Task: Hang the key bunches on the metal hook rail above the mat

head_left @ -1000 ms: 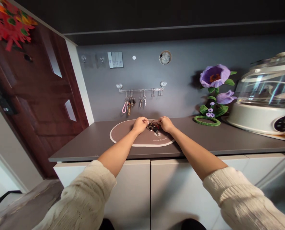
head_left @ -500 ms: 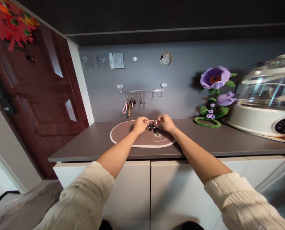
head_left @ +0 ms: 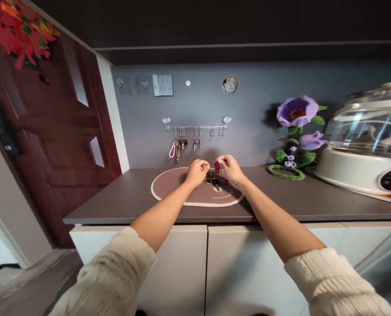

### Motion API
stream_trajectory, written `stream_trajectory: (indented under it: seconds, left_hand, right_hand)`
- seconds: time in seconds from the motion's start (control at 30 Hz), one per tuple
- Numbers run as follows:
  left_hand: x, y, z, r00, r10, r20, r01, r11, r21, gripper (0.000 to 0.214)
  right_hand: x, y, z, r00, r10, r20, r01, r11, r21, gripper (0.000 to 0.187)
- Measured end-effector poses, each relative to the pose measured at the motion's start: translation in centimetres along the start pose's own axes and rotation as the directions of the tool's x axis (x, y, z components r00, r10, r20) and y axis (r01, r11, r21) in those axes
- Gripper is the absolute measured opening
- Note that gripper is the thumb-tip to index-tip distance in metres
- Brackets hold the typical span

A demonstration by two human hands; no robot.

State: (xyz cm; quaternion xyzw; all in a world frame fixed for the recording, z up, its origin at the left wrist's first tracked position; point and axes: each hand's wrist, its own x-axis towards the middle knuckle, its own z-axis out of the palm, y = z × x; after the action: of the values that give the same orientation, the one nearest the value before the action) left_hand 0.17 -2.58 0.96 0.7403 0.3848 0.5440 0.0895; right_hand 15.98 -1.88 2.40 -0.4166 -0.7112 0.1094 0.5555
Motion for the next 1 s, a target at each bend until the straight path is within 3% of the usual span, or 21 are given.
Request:
stream_trajectory:
  seconds: [0.37, 0.67, 0.87, 1.0]
  left_hand:
    - [0.6, 1.0, -0.1, 0.993, 0.05, -0.111, -0.061, 0.994, -0.096, 0.02]
    - [0.9, 1.8, -0.5, 0.985, 0.121, -0.126, -0.136, 0.984, -0.117, 0.013]
    - [0.9, 2.2, -0.6, 0.99, -0.001, -0.139, -0.029, 0.977, -0.212, 0.013]
    - [0.7, 2.4, -0.4, 0.987, -0.091, -0.13, 0.052, 0.959, -0.277, 0.013]
  right_hand:
    - [-0.5, -2.9, -0.7, 0.997, 0.023, 0.078, -0.046, 0.948, 0.314, 0.02]
    - [-0.6, -3.2, -0.4, 0.985, 0.004, 0.17, -0.07, 0.921, 0.383, 0.027]
    - [-0.9, -2.8, 0.4, 0.97, 0.117, 0.212, -0.199, 0.883, 0.425, 0.034]
    - [-1.0, -2.9, 0.7, 0.967, 0.135, 0.215, -0.216, 0.884, 0.415, 0.036]
